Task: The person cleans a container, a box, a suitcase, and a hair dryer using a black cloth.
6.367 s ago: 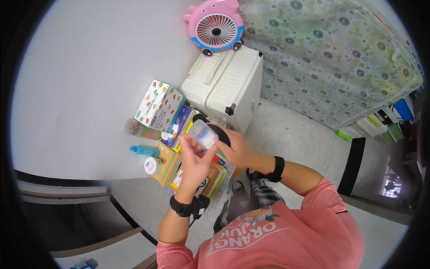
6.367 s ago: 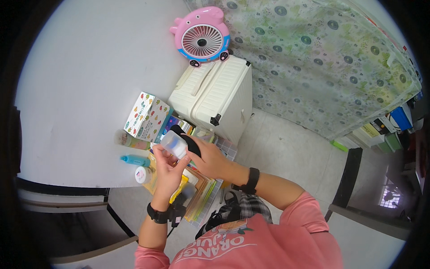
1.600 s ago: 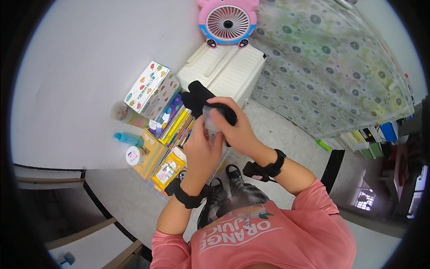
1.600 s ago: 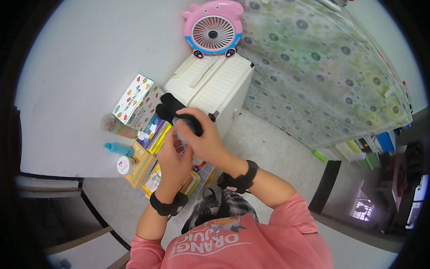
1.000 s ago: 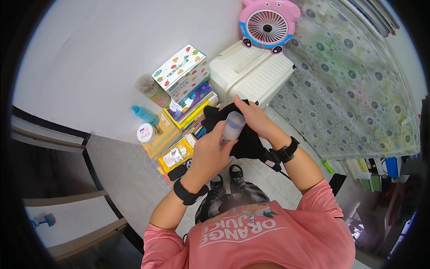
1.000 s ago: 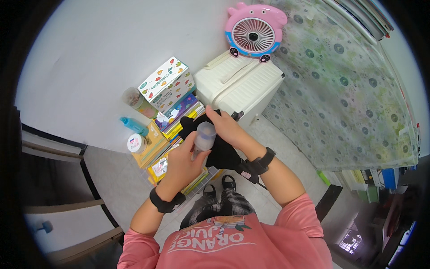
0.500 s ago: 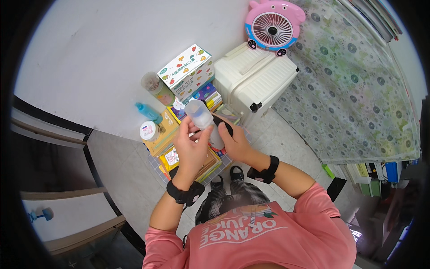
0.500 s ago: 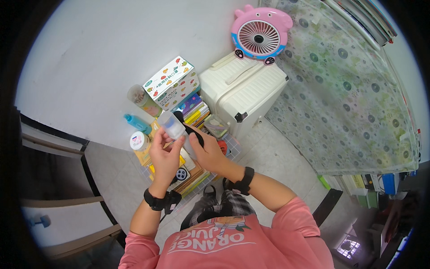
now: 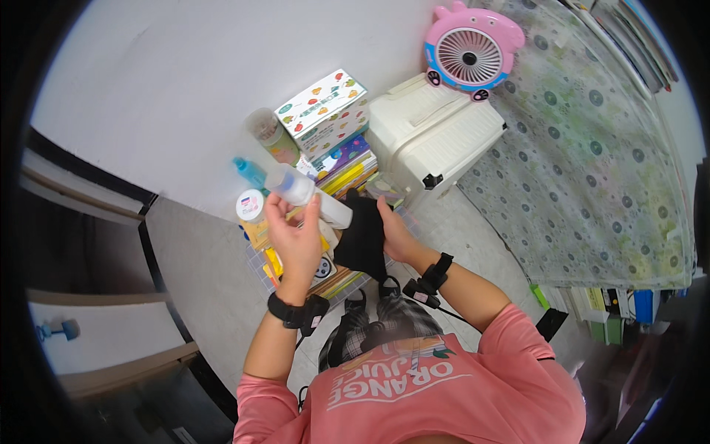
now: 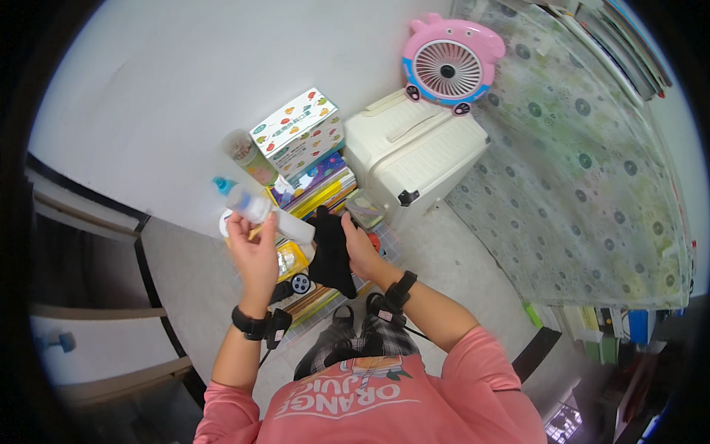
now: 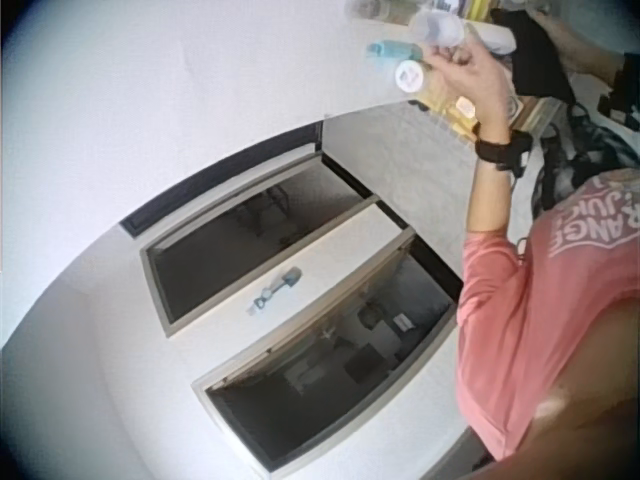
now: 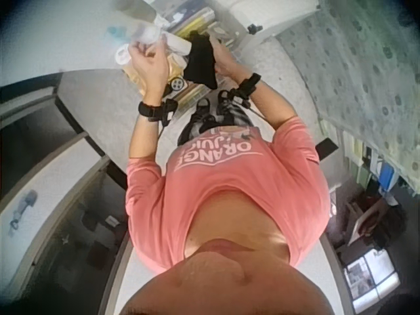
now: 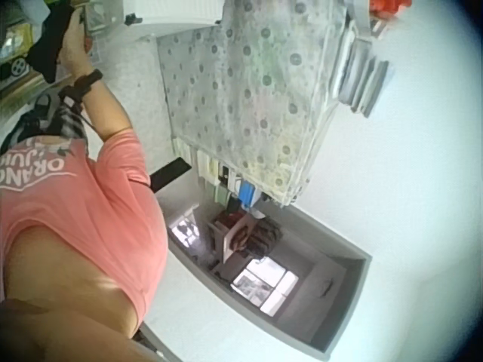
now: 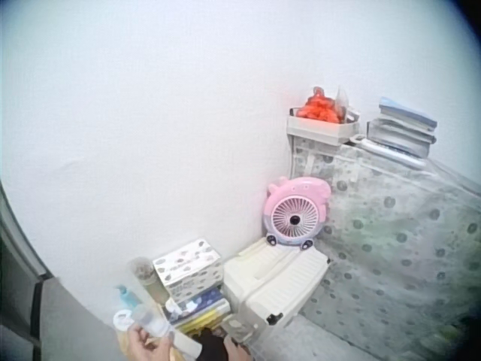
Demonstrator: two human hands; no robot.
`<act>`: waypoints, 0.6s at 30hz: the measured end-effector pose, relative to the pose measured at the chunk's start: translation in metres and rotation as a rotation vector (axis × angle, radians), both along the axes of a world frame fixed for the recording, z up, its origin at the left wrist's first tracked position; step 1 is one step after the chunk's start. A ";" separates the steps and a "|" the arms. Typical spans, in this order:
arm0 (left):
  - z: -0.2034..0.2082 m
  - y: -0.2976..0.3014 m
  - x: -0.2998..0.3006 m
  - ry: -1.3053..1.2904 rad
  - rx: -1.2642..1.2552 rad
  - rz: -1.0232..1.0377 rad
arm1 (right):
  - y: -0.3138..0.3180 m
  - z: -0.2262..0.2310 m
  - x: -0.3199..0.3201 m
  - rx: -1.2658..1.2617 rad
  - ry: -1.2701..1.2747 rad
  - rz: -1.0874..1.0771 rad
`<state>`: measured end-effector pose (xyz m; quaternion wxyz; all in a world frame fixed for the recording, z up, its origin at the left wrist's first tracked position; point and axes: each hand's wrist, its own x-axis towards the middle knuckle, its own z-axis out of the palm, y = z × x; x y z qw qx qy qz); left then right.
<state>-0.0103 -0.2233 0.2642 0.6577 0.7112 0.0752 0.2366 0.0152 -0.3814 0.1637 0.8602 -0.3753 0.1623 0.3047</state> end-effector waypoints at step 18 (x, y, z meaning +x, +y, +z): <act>-0.056 -0.025 -0.058 0.151 0.507 0.166 | 0.038 -0.016 -0.004 -0.947 -0.709 0.260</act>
